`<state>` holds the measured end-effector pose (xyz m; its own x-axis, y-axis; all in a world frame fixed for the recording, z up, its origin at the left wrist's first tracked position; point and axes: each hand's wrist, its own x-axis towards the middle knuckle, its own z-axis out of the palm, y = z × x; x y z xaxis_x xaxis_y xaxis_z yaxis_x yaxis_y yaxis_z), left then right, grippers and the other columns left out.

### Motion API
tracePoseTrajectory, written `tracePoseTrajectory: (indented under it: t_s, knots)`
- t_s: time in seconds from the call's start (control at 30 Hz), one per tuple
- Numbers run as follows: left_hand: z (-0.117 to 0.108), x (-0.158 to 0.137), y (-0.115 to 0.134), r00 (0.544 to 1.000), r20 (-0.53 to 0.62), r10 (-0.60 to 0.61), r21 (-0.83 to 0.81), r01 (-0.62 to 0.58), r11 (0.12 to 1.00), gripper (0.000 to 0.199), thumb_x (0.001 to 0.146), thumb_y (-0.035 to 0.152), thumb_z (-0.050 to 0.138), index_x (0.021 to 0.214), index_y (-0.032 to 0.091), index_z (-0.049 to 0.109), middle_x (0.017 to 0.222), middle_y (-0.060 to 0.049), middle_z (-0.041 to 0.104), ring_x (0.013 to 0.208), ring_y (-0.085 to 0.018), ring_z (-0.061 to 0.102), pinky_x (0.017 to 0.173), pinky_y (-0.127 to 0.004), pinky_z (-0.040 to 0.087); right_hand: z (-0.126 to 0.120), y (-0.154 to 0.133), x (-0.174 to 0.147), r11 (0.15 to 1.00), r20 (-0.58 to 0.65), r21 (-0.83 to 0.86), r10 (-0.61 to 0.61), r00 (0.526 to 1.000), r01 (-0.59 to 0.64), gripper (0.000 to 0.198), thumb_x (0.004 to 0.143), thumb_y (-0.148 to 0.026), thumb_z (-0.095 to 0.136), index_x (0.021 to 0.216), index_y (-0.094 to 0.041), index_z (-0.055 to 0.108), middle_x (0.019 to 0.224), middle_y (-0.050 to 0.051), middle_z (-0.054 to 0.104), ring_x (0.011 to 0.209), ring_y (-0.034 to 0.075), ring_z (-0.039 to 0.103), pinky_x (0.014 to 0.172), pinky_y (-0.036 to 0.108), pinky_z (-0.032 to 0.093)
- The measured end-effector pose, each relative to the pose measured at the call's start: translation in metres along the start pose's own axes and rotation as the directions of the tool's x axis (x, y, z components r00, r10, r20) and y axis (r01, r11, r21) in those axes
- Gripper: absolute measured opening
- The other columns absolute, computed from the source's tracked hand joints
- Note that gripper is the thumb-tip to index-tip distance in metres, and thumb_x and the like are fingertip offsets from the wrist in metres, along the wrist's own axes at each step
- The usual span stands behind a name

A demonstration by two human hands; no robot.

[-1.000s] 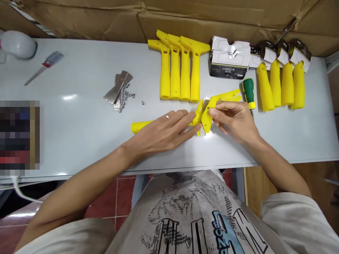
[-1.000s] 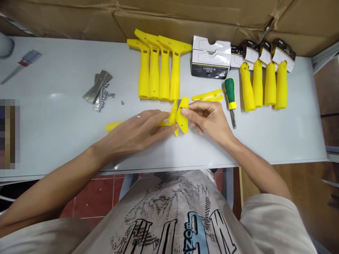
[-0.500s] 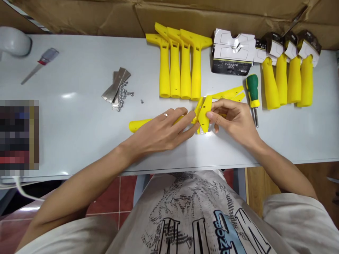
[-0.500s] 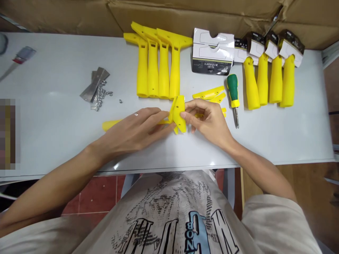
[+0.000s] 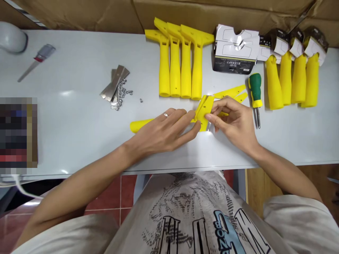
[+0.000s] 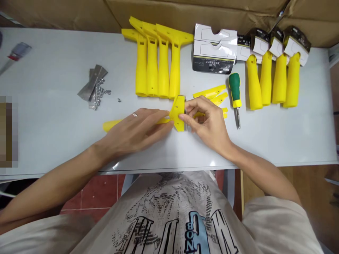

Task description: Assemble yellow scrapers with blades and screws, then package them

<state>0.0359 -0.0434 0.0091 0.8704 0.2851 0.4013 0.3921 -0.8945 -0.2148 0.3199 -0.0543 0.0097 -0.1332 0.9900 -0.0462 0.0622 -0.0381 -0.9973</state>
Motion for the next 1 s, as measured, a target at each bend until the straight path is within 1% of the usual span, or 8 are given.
tracePoseTrajectory:
  t_s: [0.23, 0.33, 0.47, 0.6, 0.67, 0.83, 0.93, 1.0]
  knots:
    - [0.017, -0.007, 0.008, 0.979, -0.072, -0.189, -0.217, 0.17, 0.961, 0.079, 0.124, 0.003, 0.051, 0.197, 0.013, 0.021, 0.153, -0.024, 0.082, 0.135, -0.034, 0.083, 0.112, -0.05, 0.074, 0.002, 0.007, -0.002, 0.977, -0.019, -0.179, -0.119, 0.993, 0.114, 0.054, 0.096, -0.072, 0.103, 0.109, -0.025, 0.082, 0.108, 0.003, 0.076, 0.085, 0.016, 0.069, 0.074, 0.034, 0.058]
    - [0.029, -0.005, 0.012, 0.946, -0.191, -0.261, -0.268, 0.205, 0.941, 0.074, 0.121, 0.001, 0.059, 0.191, 0.013, 0.039, 0.143, -0.021, 0.086, 0.123, -0.03, 0.085, 0.106, -0.045, 0.074, 0.003, 0.007, -0.002, 0.97, -0.029, -0.191, -0.161, 0.987, 0.152, 0.051, 0.096, -0.07, 0.104, 0.106, -0.025, 0.08, 0.104, 0.002, 0.077, 0.082, 0.015, 0.069, 0.074, 0.035, 0.055]
    - [0.037, 0.0, 0.014, 0.903, -0.227, -0.366, -0.354, 0.274, 0.894, 0.057, 0.121, 0.007, 0.064, 0.177, 0.02, 0.06, 0.139, -0.015, 0.089, 0.119, -0.026, 0.087, 0.105, -0.042, 0.075, 0.004, 0.007, 0.0, 0.97, -0.087, -0.191, -0.169, 0.982, 0.15, 0.06, 0.091, -0.069, 0.108, 0.093, -0.025, 0.067, 0.095, 0.001, 0.076, 0.082, 0.017, 0.07, 0.073, 0.036, 0.054]
    - [0.03, 0.008, 0.018, 0.847, -0.236, -0.477, -0.461, 0.335, 0.822, 0.049, 0.121, 0.019, 0.071, 0.17, 0.02, 0.07, 0.136, -0.011, 0.091, 0.118, -0.025, 0.089, 0.105, -0.041, 0.073, 0.003, 0.006, 0.002, 0.986, -0.07, -0.13, -0.118, 0.991, 0.108, 0.069, 0.082, -0.063, 0.115, 0.116, -0.029, 0.066, 0.095, -0.004, 0.077, 0.075, 0.016, 0.072, 0.065, 0.034, 0.049]
    - [0.027, 0.013, 0.02, 0.805, -0.201, -0.558, -0.507, 0.402, 0.762, 0.041, 0.123, 0.031, 0.075, 0.162, 0.019, 0.077, 0.125, -0.009, 0.093, 0.111, -0.024, 0.089, 0.099, -0.039, 0.071, 0.005, 0.007, 0.002, 0.979, 0.008, -0.17, -0.116, 0.993, 0.116, 0.064, 0.088, -0.067, 0.11, 0.12, -0.028, 0.07, 0.091, -0.004, 0.077, 0.07, 0.014, 0.068, 0.064, 0.034, 0.047]
    - [0.02, 0.015, 0.018, 0.759, 0.008, -0.651, -0.55, 0.547, 0.632, 0.041, 0.126, 0.058, 0.072, 0.129, 0.023, 0.093, 0.117, -0.009, 0.095, 0.103, -0.027, 0.091, 0.094, -0.04, 0.07, 0.009, 0.011, 0.0, 0.919, 0.079, -0.317, -0.222, 0.972, 0.235, 0.058, 0.104, -0.075, 0.094, 0.089, -0.022, 0.075, 0.079, -0.001, 0.075, 0.065, 0.013, 0.058, 0.069, 0.035, 0.047]
    - [0.014, 0.009, 0.01, 0.718, 0.149, -0.68, -0.598, 0.613, 0.516, 0.035, 0.12, 0.059, 0.08, 0.126, 0.028, 0.096, 0.119, -0.006, 0.097, 0.101, -0.029, 0.093, 0.098, -0.043, 0.075, -0.011, 0.003, -0.001, 0.851, 0.173, -0.39, -0.308, 0.936, 0.352, 0.048, 0.111, -0.071, 0.088, 0.104, -0.024, 0.088, 0.094, 0.003, 0.086, 0.07, 0.015, 0.067, 0.073, 0.036, 0.056]
    - [0.009, 0.005, 0.004, 0.679, 0.187, -0.71, -0.633, 0.636, 0.441, 0.026, 0.114, 0.053, 0.087, 0.122, 0.031, 0.098, 0.12, -0.004, 0.097, 0.102, -0.028, 0.094, 0.102, -0.043, 0.078, -0.038, -0.006, -0.002, 0.711, 0.293, -0.522, -0.369, 0.882, 0.472, 0.042, 0.113, -0.067, 0.086, 0.125, -0.028, 0.094, 0.117, 0.008, 0.091, 0.089, 0.022, 0.079, 0.085, 0.041, 0.066]
